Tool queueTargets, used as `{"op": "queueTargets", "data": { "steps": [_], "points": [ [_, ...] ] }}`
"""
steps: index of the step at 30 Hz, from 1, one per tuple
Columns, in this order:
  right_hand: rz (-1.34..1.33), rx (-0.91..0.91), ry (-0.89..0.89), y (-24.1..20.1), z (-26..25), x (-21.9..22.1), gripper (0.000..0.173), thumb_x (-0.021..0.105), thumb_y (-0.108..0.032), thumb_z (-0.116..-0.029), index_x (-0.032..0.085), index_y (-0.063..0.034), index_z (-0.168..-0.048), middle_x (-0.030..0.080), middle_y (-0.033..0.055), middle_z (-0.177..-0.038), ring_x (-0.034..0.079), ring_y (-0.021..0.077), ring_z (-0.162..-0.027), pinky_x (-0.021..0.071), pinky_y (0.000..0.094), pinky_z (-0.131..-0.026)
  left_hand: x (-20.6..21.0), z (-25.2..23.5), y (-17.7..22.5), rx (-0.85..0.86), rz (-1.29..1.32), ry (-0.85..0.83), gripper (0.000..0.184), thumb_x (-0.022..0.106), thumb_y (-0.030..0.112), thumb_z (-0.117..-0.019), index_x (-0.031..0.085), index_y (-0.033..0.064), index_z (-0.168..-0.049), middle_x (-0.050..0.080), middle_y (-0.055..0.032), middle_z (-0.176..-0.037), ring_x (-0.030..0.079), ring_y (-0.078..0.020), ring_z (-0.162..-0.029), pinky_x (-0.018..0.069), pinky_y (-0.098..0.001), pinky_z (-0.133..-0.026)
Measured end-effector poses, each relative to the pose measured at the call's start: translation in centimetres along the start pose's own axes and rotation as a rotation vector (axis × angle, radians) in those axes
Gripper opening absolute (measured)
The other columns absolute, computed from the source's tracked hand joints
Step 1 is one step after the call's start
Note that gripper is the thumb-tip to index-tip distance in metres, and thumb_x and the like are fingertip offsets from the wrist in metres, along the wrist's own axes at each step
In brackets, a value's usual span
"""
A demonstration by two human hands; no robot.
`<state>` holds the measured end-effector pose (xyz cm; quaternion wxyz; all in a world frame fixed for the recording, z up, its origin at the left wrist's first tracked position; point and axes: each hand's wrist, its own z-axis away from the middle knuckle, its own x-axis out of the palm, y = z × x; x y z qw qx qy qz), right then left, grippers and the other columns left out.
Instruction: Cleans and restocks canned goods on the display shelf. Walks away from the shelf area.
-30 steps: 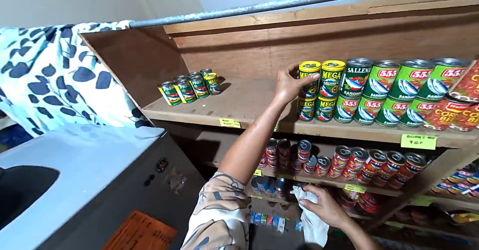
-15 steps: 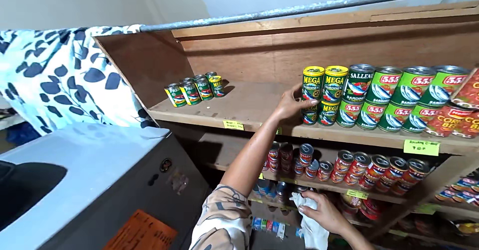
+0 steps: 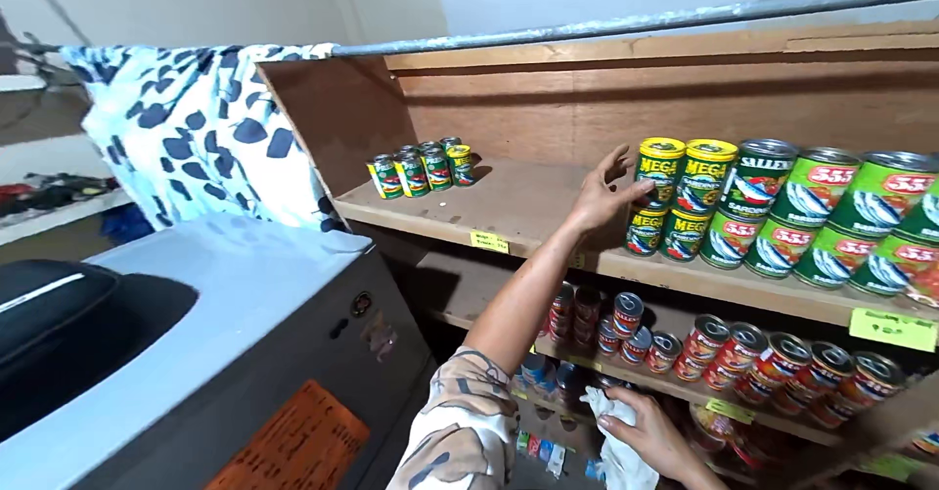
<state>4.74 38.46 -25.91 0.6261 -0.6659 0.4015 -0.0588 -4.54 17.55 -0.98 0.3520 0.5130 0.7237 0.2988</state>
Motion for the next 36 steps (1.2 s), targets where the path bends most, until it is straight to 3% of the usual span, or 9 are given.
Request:
{"op": "queueTargets", "data": {
  "steps": [4,8,14,19,23,27,30,32,36],
  "points": [
    [0.027,0.028,0.008,0.3,0.3,0.0,0.039,0.074,-0.018,-0.0889,0.070,0.0083,-0.116,0.072,0.0228,-0.113,0.069,0.0278,-0.109,0.0518,0.0448,-0.102,-7.3,-1.0,-1.0,0.037,-0.559,0.359,0.026,0.060,0.013,-0.1022,0.069,-0.0081,-0.114,0.066,-0.0237,-0.128,0.062,-0.0328,-0.122,0.0470,-0.0466,-0.106],
    [0.053,0.061,0.005,0.2,0.5,-0.2,0.038,0.073,-0.015,-0.0902,0.068,0.0113,-0.117,0.071,0.0267,-0.113,0.069,0.0329,-0.110,0.0505,0.0486,-0.103,-18.0,-2.8,-2.6,-0.145,-1.312,0.420,0.042,0.063,0.028,-0.1002,0.065,0.0030,-0.134,0.050,-0.0261,-0.149,0.037,-0.0484,-0.144,0.0226,-0.0671,-0.118],
    [0.004,0.060,0.038,1.0,0.1,-0.5,0.037,0.071,-0.012,-0.0917,0.066,0.0156,-0.115,0.070,0.0284,-0.113,0.068,0.0305,-0.110,0.0508,0.0449,-0.103,-25.5,-5.1,-5.5,-0.679,-1.681,0.361,0.075,0.058,0.062,-0.0942,0.063,-0.0027,-0.132,0.037,-0.0299,-0.157,0.020,-0.0491,-0.152,0.0071,-0.0712,-0.120],
    [-0.024,0.083,0.019,0.8,0.4,-0.2,0.039,0.064,-0.014,-0.0971,0.062,0.0166,-0.121,0.069,0.0291,-0.115,0.068,0.0304,-0.110,0.0513,0.0448,-0.103,-24.8,-4.7,-4.8,-0.662,-1.596,0.387,0.052,0.073,0.030,-0.0881,0.065,-0.0010,-0.129,0.052,-0.0273,-0.146,0.027,-0.0489,-0.149,0.0084,-0.0710,-0.121],
    [-0.016,-0.016,0.084,-1.6,-0.4,-1.0,0.035,0.050,-0.011,-0.1018,0.063,0.0155,-0.120,0.070,0.0241,-0.112,0.069,0.0207,-0.105,0.0526,0.0384,-0.100,-21.0,0.0,-2.5,-0.126,-1.147,0.543,0.060,0.090,0.019,-0.0708,0.066,0.0009,-0.123,0.065,-0.0217,-0.129,0.047,-0.0441,-0.137,0.0283,-0.0628,-0.117],
    [0.014,-0.388,0.214,-6.2,-3.8,-3.5,0.032,0.056,-0.022,-0.0976,0.074,0.0022,-0.110,0.073,0.0105,-0.117,0.065,0.0084,-0.115,0.0500,0.0269,-0.104,-13.5,9.4,-0.8,0.271,-0.660,0.530,0.072,0.088,0.007,-0.0686,0.058,-0.0047,-0.133,0.054,-0.0247,-0.144,0.050,-0.0367,-0.137,0.0431,-0.0518,-0.113],
    [0.053,-0.673,0.360,-11.5,-7.5,-4.6,0.026,0.061,-0.029,-0.1000,0.071,-0.0115,-0.117,0.071,-0.0022,-0.120,0.061,-0.0024,-0.117,0.0500,0.0186,-0.102,-8.4,14.5,-0.8,0.333,-0.536,0.578,0.067,0.090,0.010,-0.0647,0.065,-0.0066,-0.125,0.066,-0.0214,-0.127,0.064,-0.0265,-0.119,0.0534,-0.0423,-0.101],
    [0.182,-0.803,0.473,-15.0,-9.9,-4.4,0.024,0.063,-0.025,-0.1004,0.074,-0.0076,-0.112,0.070,0.0077,-0.117,0.062,0.0055,-0.116,0.0499,0.0200,-0.101,-6.1,16.5,-1.0,0.379,-0.549,0.622,0.060,0.089,0.014,-0.0655,0.069,-0.0064,-0.118,0.069,-0.0202,-0.119,0.066,-0.0235,-0.114,0.0538,-0.0374,-0.098],
    [0.625,-0.786,0.556,-17.6,-12.8,-1.2,0.027,0.062,-0.023,-0.0970,0.078,-0.0052,-0.109,0.071,0.0186,-0.113,0.069,0.0328,-0.100,0.0584,0.0422,-0.080,-3.6,19.0,-1.0,0.358,-0.665,0.702,0.048,0.084,0.018,-0.0712,0.073,-0.0043,-0.111,0.072,-0.0172,-0.111,0.068,-0.0221,-0.108,0.0546,-0.0341,-0.097]
  ]
}}
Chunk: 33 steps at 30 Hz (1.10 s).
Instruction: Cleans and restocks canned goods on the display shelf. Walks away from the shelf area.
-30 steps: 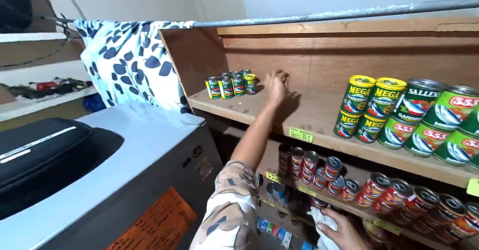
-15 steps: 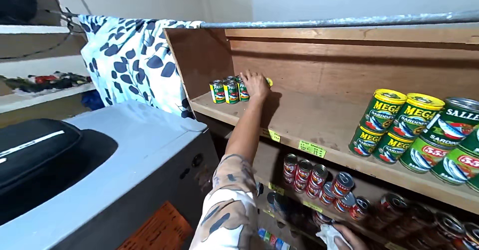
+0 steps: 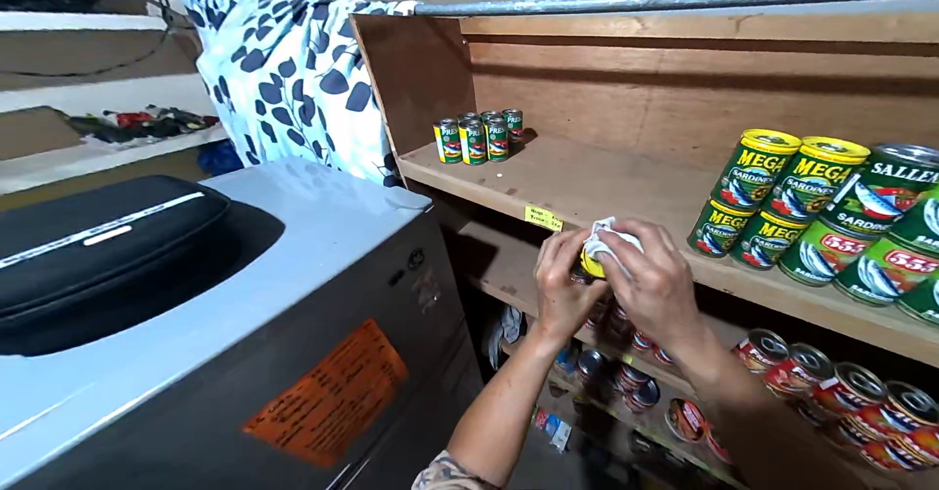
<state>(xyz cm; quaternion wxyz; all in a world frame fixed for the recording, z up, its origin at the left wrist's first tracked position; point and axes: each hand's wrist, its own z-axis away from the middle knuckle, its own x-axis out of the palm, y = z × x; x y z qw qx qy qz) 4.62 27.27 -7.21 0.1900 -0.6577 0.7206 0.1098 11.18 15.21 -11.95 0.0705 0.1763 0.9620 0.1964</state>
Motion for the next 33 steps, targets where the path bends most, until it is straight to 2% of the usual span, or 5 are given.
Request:
{"op": "queueTargets", "data": {
  "steps": [7,12,18,27,33],
  "points": [
    [-0.127,-0.128,-0.253,-0.7,2.7,0.6,0.025,0.057,-0.013,-0.0934,0.078,-0.0105,-0.107,0.071,0.0134,-0.109,0.068,0.0315,-0.097,0.0581,0.0421,-0.076,-2.4,2.0,-0.5,-0.055,-0.136,0.014,0.046,0.082,0.016,-0.0683,0.076,-0.0005,-0.111,0.073,-0.0149,-0.107,0.069,-0.0221,-0.103,0.0561,-0.0329,-0.092],
    [0.026,-0.169,-0.231,1.2,3.2,-0.2,0.018,0.060,-0.014,-0.0924,0.077,-0.0105,-0.098,0.071,0.0146,-0.101,0.068,0.0334,-0.089,0.0565,0.0422,-0.069,-2.6,3.1,-0.4,-0.050,-0.112,-0.031,0.057,0.087,0.010,-0.0610,0.075,-0.0013,-0.115,0.072,-0.0169,-0.112,0.069,-0.0226,-0.105,0.0564,-0.0312,-0.092],
    [-0.042,-0.006,-0.153,0.8,2.5,0.2,0.023,0.062,-0.009,-0.0926,0.078,-0.0056,-0.108,0.071,0.0172,-0.101,0.070,0.0326,-0.092,0.0592,0.0410,-0.077,-2.2,3.9,-0.6,-0.128,-0.115,-0.089,0.058,0.088,0.011,-0.0636,0.074,0.0000,-0.118,0.071,-0.0163,-0.114,0.068,-0.0237,-0.108,0.0560,-0.0341,-0.095],
    [-0.047,-0.308,-0.496,1.9,2.3,1.5,0.033,0.063,0.000,-0.0911,0.072,-0.0137,-0.120,0.069,0.0207,-0.115,0.067,0.0420,-0.103,0.0564,0.0532,-0.081,-3.3,4.5,-0.2,-0.382,-0.033,-0.210,0.060,0.088,0.012,-0.0646,0.072,-0.0011,-0.121,0.069,-0.0151,-0.116,0.067,-0.0190,-0.108,0.0547,-0.0325,-0.096],
    [0.016,0.009,-0.508,3.3,0.8,2.0,0.016,0.062,-0.005,-0.0931,0.075,-0.0003,-0.101,0.070,0.0219,-0.103,0.069,0.0415,-0.096,0.0573,0.0566,-0.078,-3.8,5.0,-0.7,-0.383,-0.146,-0.255,0.061,0.088,0.011,-0.0657,0.073,0.0045,-0.124,0.070,-0.0155,-0.117,0.068,-0.0260,-0.108,0.0558,-0.0422,-0.094]
  ]
}}
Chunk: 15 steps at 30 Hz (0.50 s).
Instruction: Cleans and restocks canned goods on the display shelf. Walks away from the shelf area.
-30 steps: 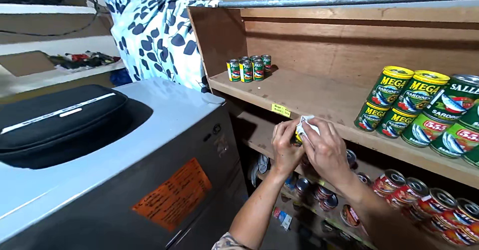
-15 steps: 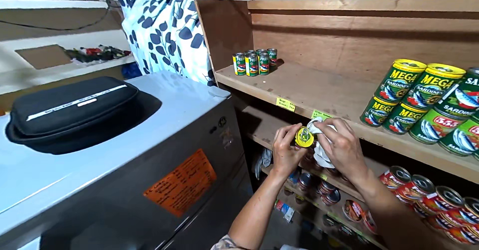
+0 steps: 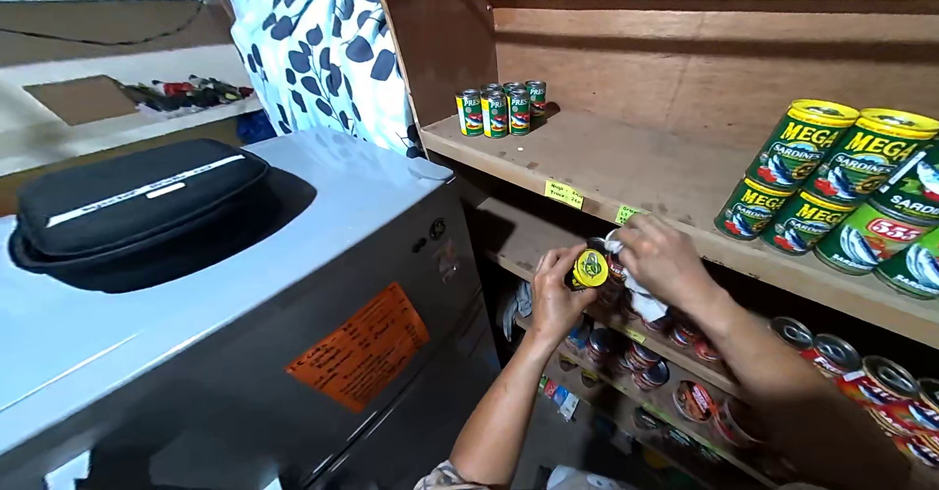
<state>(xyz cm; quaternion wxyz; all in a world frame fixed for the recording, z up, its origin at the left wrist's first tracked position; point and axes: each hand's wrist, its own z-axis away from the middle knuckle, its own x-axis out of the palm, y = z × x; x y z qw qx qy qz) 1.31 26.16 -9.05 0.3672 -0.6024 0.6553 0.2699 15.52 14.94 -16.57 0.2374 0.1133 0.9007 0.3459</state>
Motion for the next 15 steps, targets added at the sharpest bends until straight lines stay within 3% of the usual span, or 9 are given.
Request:
{"op": "queueTargets", "data": {
  "steps": [2,4,5,7,9,11,13,15],
  "points": [
    [-0.119,0.015,0.034,0.3,0.0,0.0,0.025,0.057,-0.008,-0.0959,0.076,-0.0034,-0.110,0.070,0.0183,-0.108,0.069,0.0359,-0.099,0.0574,0.0519,-0.083,-0.1,-0.1,0.0,-0.008,0.020,0.019,0.060,0.088,0.012,-0.0659,0.073,0.0038,-0.124,0.070,-0.0153,-0.117,0.067,-0.0243,-0.108,0.0557,-0.0399,-0.095],
    [-0.152,-0.030,-0.127,-1.2,1.1,0.6,0.034,0.052,-0.009,-0.1013,0.067,-0.0018,-0.131,0.065,0.0226,-0.128,0.064,0.0400,-0.116,0.0547,0.0528,-0.094,-0.2,-0.1,0.0,-0.014,0.025,0.041,0.059,0.088,0.013,-0.0671,0.072,0.0024,-0.123,0.070,-0.0156,-0.116,0.067,-0.0241,-0.108,0.0552,-0.0397,-0.096],
    [-0.093,-0.049,-0.164,-2.2,1.7,1.2,0.037,0.051,-0.006,-0.1010,0.062,0.0009,-0.136,0.063,0.0247,-0.130,0.064,0.0422,-0.117,0.0561,0.0521,-0.092,-0.3,-0.1,-0.1,-0.010,-0.009,0.067,0.058,0.087,0.013,-0.0672,0.073,0.0030,-0.123,0.070,-0.0156,-0.115,0.067,-0.0252,-0.107,0.0557,-0.0410,-0.094],
    [-0.042,-0.059,-0.159,-3.1,2.8,1.9,0.031,0.055,-0.002,-0.0973,0.067,0.0050,-0.125,0.067,0.0257,-0.119,0.067,0.0430,-0.110,0.0583,0.0509,-0.084,-0.5,0.0,-0.7,0.035,-0.115,0.150,0.057,0.086,0.012,-0.0660,0.074,0.0043,-0.121,0.071,-0.0165,-0.114,0.068,-0.0291,-0.105,0.0570,-0.0449,-0.088],
    [-0.140,-0.105,-0.090,-2.9,2.9,2.1,0.023,0.057,-0.004,-0.0950,0.074,0.0005,-0.110,0.070,0.0212,-0.110,0.069,0.0378,-0.103,0.0591,0.0474,-0.084,-0.7,0.0,-1.2,0.105,-0.192,0.215,0.057,0.085,0.009,-0.0633,0.075,0.0044,-0.120,0.071,-0.0168,-0.111,0.069,-0.0307,-0.101,0.0578,-0.0448,-0.083],
    [-0.172,-0.158,0.036,-2.7,2.6,2.6,0.028,0.057,-0.004,-0.0944,0.073,-0.0035,-0.117,0.070,0.0196,-0.113,0.070,0.0354,-0.102,0.0595,0.0440,-0.085,-0.9,0.1,-1.0,0.147,-0.214,0.230,0.054,0.083,0.010,-0.0648,0.076,0.0045,-0.118,0.072,-0.0161,-0.110,0.069,-0.0300,-0.101,0.0582,-0.0425,-0.083],
    [-0.082,-0.188,0.083,-2.9,2.6,3.3,0.036,0.059,0.000,-0.0929,0.069,-0.0011,-0.128,0.069,0.0231,-0.117,0.070,0.0386,-0.100,0.0603,0.0447,-0.079,-0.9,0.2,-0.8,0.148,-0.196,0.243,0.052,0.082,0.012,-0.0664,0.076,0.0038,-0.118,0.072,-0.0155,-0.110,0.069,-0.0281,-0.102,0.0576,-0.0400,-0.086],
    [0.018,-0.184,0.125,-3.7,3.3,4.0,0.034,0.062,0.001,-0.0903,0.069,0.0035,-0.124,0.070,0.0234,-0.109,0.071,0.0384,-0.094,0.0608,0.0425,-0.074,-0.8,0.3,-0.9,0.145,-0.190,0.271,0.052,0.082,0.010,-0.0655,0.076,0.0037,-0.117,0.072,-0.0153,-0.110,0.069,-0.0273,-0.102,0.0578,-0.0387,-0.086]
  ]
}}
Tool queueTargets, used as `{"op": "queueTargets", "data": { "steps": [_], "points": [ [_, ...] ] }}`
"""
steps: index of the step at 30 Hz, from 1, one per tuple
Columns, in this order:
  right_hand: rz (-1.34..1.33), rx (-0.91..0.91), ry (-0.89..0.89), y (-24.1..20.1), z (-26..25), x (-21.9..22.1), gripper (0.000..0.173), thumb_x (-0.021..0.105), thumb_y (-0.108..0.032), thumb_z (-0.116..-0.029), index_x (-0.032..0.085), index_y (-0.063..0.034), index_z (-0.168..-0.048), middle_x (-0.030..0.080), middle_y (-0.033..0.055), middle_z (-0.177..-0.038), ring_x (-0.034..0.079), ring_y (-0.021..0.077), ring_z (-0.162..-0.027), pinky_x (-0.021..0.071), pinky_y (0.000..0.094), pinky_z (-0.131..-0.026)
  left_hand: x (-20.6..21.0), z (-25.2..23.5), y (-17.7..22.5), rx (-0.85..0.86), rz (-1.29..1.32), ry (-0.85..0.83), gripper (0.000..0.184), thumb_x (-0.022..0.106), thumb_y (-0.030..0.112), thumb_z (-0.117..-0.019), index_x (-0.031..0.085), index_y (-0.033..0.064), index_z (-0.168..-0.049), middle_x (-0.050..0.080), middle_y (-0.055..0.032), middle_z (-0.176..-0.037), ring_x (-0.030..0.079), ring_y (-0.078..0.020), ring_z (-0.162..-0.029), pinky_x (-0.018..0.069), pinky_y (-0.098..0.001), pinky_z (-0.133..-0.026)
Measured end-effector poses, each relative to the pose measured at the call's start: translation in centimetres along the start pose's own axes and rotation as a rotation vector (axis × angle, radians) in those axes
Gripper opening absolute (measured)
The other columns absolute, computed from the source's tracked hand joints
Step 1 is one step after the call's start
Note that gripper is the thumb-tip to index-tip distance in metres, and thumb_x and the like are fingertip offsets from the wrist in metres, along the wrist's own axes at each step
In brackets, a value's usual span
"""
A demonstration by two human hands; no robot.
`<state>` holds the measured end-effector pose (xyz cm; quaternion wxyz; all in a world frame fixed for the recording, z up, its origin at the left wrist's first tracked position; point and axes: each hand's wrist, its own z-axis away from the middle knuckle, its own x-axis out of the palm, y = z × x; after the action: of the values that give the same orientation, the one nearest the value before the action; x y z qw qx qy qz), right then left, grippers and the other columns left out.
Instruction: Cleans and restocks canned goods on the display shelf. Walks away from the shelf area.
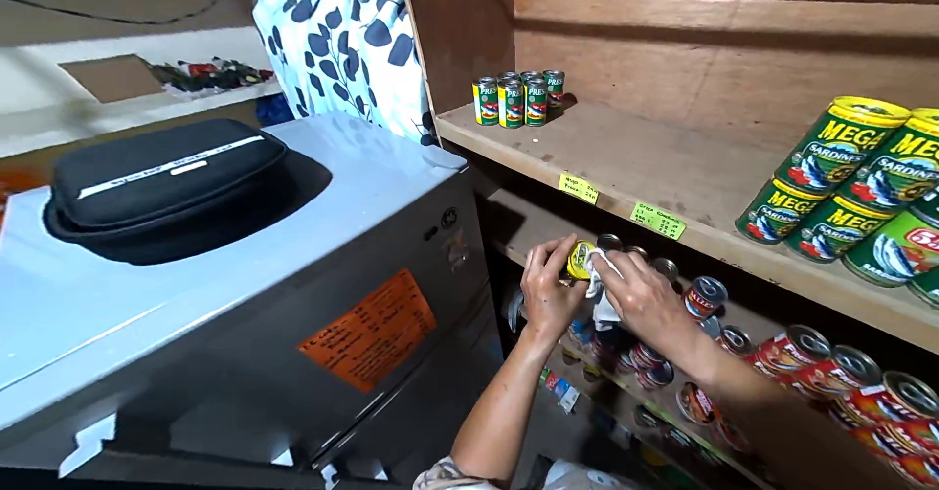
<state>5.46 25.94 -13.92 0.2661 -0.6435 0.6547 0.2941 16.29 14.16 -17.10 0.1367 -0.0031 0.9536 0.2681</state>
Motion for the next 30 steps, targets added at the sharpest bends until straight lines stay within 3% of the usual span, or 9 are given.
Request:
{"op": "queueTargets", "data": {
  "steps": [4,8,11,13,16,20,24,27,30],
  "points": [
    [0.001,0.116,0.063,-2.1,0.3,0.4,0.020,0.062,-0.010,-0.0879,0.074,0.0036,-0.095,0.069,0.0186,-0.085,0.072,0.0337,-0.076,0.0586,0.0418,-0.059,1.2,0.9,0.1,0.024,-0.044,0.042,0.042,0.075,0.006,-0.0719,0.077,0.0056,-0.114,0.073,-0.0143,-0.109,0.069,-0.0271,-0.102,0.0575,-0.0368,-0.086],
    [-0.684,0.443,-0.159,-1.5,-1.1,-1.4,0.028,0.056,-0.009,-0.0974,0.071,0.0053,-0.117,0.072,0.0171,-0.112,0.069,0.0212,-0.105,0.0543,0.0383,-0.095,1.7,1.6,-0.5,0.018,-0.048,0.022,0.037,0.070,0.003,-0.0783,0.076,0.0023,-0.115,0.073,-0.0185,-0.111,0.069,-0.0317,-0.104,0.0567,-0.0408,-0.089],
    [-0.854,0.519,0.104,1.3,-1.7,-1.4,0.024,0.059,-0.008,-0.0941,0.070,0.0018,-0.112,0.072,0.0089,-0.107,0.067,0.0070,-0.098,0.0558,0.0284,-0.090,1.1,1.9,-0.9,-0.175,0.135,-0.097,0.051,0.081,0.006,-0.0742,0.071,-0.0034,-0.123,0.070,-0.0211,-0.118,0.069,-0.0283,-0.107,0.0567,-0.0422,-0.094],
    [-0.679,0.412,0.171,1.7,-1.7,-0.9,0.029,0.059,-0.014,-0.0969,0.071,0.0018,-0.118,0.069,0.0136,-0.116,0.065,0.0167,-0.109,0.0532,0.0360,-0.097,0.8,2.0,-0.4,-0.245,0.212,-0.121,0.051,0.079,0.003,-0.0738,0.069,-0.0059,-0.123,0.070,-0.0209,-0.119,0.069,-0.0250,-0.107,0.0561,-0.0400,-0.095],
    [-0.463,0.101,-0.175,0.3,-0.4,0.8,0.040,0.052,-0.020,-0.1033,0.063,0.0007,-0.136,0.055,0.0211,-0.147,0.047,0.0388,-0.142,0.0397,0.0504,-0.117,0.5,1.7,0.3,-0.256,0.189,-0.104,0.036,0.075,0.006,-0.0763,0.073,-0.0069,-0.110,0.072,-0.0184,-0.110,0.071,-0.0217,-0.101,0.0568,-0.0374,-0.092],
    [-0.476,0.139,-0.208,3.0,0.4,-0.9,0.025,0.057,-0.001,-0.0936,0.074,0.0008,-0.112,0.071,0.0179,-0.122,0.068,0.0306,-0.115,0.0547,0.0458,-0.100,-0.7,1.0,-2.1,-0.554,0.430,-0.093,0.061,0.083,0.007,-0.0762,0.061,-0.0085,-0.131,0.068,-0.0197,-0.120,0.068,-0.0175,-0.108,0.0552,-0.0318,-0.096],
    [-0.728,0.423,0.097,4.0,-1.1,-1.9,0.024,0.057,-0.012,-0.0938,0.069,0.0013,-0.110,0.071,0.0094,-0.110,0.067,0.0073,-0.102,0.0557,0.0280,-0.091,-0.9,0.8,-2.8,-0.798,0.889,-0.053,0.051,0.063,0.005,-0.0938,0.047,-0.0062,-0.141,0.068,-0.0092,-0.111,0.068,-0.0084,-0.090,0.0584,-0.0248,-0.079],
    [-0.617,0.297,-0.033,0.8,-2.2,0.3,0.041,0.056,-0.022,-0.1019,0.064,0.0048,-0.132,0.058,0.0202,-0.143,0.054,0.0298,-0.136,0.0434,0.0464,-0.114,0.1,1.0,-0.2,-0.876,1.046,0.008,0.046,0.052,0.001,-0.0990,0.043,-0.0053,-0.144,0.066,-0.0071,-0.110,0.067,-0.0078,-0.090,0.0585,-0.0254,-0.081],
    [-0.279,-0.055,0.098,-1.6,0.1,4.9,0.029,0.056,-0.015,-0.1014,0.072,-0.0010,-0.122,0.067,0.0175,-0.134,0.060,0.0388,-0.129,0.0495,0.0524,-0.107,0.0,-0.2,1.4,-1.111,1.300,0.217,0.027,0.031,0.018,-0.1110,0.053,0.0074,-0.124,0.069,-0.0032,-0.093,0.069,-0.0094,-0.082,0.0597,-0.0273,-0.073]
  ]
}}
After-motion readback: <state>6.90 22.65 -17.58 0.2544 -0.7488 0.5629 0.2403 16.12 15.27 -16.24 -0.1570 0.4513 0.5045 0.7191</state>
